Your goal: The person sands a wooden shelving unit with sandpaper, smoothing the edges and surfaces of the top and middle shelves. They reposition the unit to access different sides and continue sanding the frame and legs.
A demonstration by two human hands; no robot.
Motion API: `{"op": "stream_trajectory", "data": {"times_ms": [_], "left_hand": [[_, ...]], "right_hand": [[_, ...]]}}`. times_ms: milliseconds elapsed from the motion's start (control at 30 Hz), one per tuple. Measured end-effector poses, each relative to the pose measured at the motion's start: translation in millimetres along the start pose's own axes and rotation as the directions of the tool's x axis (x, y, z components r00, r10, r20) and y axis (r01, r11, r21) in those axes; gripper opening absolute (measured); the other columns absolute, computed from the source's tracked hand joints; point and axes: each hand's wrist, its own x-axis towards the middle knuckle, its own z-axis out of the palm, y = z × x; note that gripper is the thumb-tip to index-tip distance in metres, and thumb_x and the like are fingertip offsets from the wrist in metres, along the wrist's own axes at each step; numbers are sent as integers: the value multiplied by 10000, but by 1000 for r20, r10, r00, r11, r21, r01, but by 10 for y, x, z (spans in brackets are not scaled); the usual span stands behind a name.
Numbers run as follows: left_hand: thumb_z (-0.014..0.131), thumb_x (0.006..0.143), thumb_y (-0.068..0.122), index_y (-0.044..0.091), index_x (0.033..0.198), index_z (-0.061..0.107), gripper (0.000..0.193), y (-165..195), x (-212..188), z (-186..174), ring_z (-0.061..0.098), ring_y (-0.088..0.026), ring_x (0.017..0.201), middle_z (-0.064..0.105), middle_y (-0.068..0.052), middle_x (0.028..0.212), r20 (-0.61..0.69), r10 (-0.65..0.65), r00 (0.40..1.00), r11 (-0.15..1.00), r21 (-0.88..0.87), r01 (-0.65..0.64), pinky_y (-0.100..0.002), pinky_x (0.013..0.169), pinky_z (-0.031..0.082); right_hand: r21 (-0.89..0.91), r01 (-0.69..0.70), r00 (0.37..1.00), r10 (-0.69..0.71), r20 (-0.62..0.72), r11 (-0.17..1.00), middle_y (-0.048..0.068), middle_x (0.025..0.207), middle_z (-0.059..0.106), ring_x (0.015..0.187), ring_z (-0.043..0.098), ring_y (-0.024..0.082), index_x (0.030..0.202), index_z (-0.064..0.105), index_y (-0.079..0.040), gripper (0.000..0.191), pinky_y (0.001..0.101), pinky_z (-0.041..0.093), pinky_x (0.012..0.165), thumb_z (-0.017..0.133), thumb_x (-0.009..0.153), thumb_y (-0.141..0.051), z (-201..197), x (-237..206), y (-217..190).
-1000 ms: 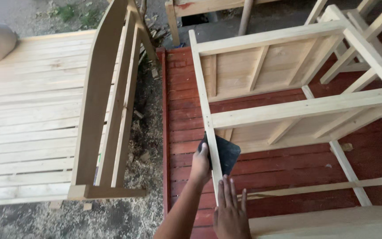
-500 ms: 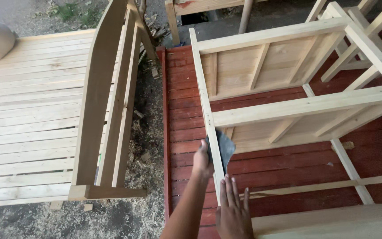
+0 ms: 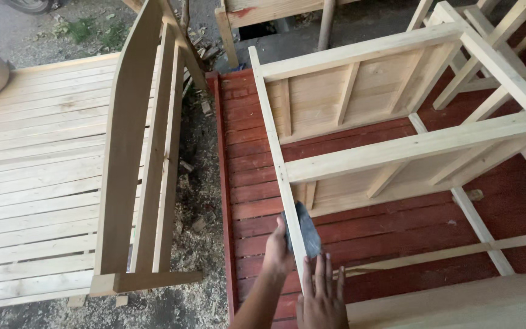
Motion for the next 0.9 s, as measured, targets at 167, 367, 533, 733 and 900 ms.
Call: {"op": "stream_trajectory", "data": {"times_ms": [167, 367, 533, 733, 900], "left_hand": [[347, 1057, 517, 29, 1320, 599, 609, 19, 131, -75, 689, -338, 1036, 718, -164, 1148, -66, 30, 997, 998, 60, -26, -495, 962, 553], [356, 1117, 536, 18, 1264, 619, 600, -2, 134, -64, 690, -362, 911, 715, -164, 1055, 444, 42, 895, 998, -65, -15, -513, 819, 559], [304, 1062, 531, 28, 1207, 621, 612, -2, 82, 25, 694, -317, 874, 714, -151, 1003, -105, 10, 994, 1000, -10, -11, -453, 831, 578], [304, 1123, 558, 13, 1254, 600, 634, 75, 192, -52, 672, -329, 908, 692, -160, 1043, 303, 10, 953, 998, 62, -31, -478, 816, 585], [275, 1024, 545, 106, 1388, 551, 633, -252, -482, -182, 682, -321, 1030, 723, -130, 1163, -17, -103, 994, 976, 189, 105, -475, 945, 567]], "right_hand": [[19, -26, 999, 25, 41, 999, 381, 1600, 161, 1494, 157, 542, 1539, 211, 43, 1004, 726, 112, 1118, 701, 728, -290, -78, 59, 2], [15, -157, 986, 156, 54, 987, 376, 1606, 141, 1506, 138, 538, 1505, 215, 76, 1058, 691, 111, 1132, 716, 653, -301, -206, 51, -63], [34, -137, 989, 139, -48, 990, 391, 1595, 161, 1458, 150, 537, 1507, 199, 118, 1050, 681, 126, 1155, 694, 678, -296, -241, 77, -53], [54, -169, 985, 170, -9, 984, 408, 1593, 164, 1489, 169, 573, 1501, 202, 124, 1080, 679, 129, 1135, 738, 676, -322, -277, 32, -67], [12, -203, 979, 203, -33, 979, 376, 1604, 182, 1446, 191, 536, 1509, 229, 63, 1102, 674, 168, 1143, 754, 617, -315, -294, 75, -105]]}}
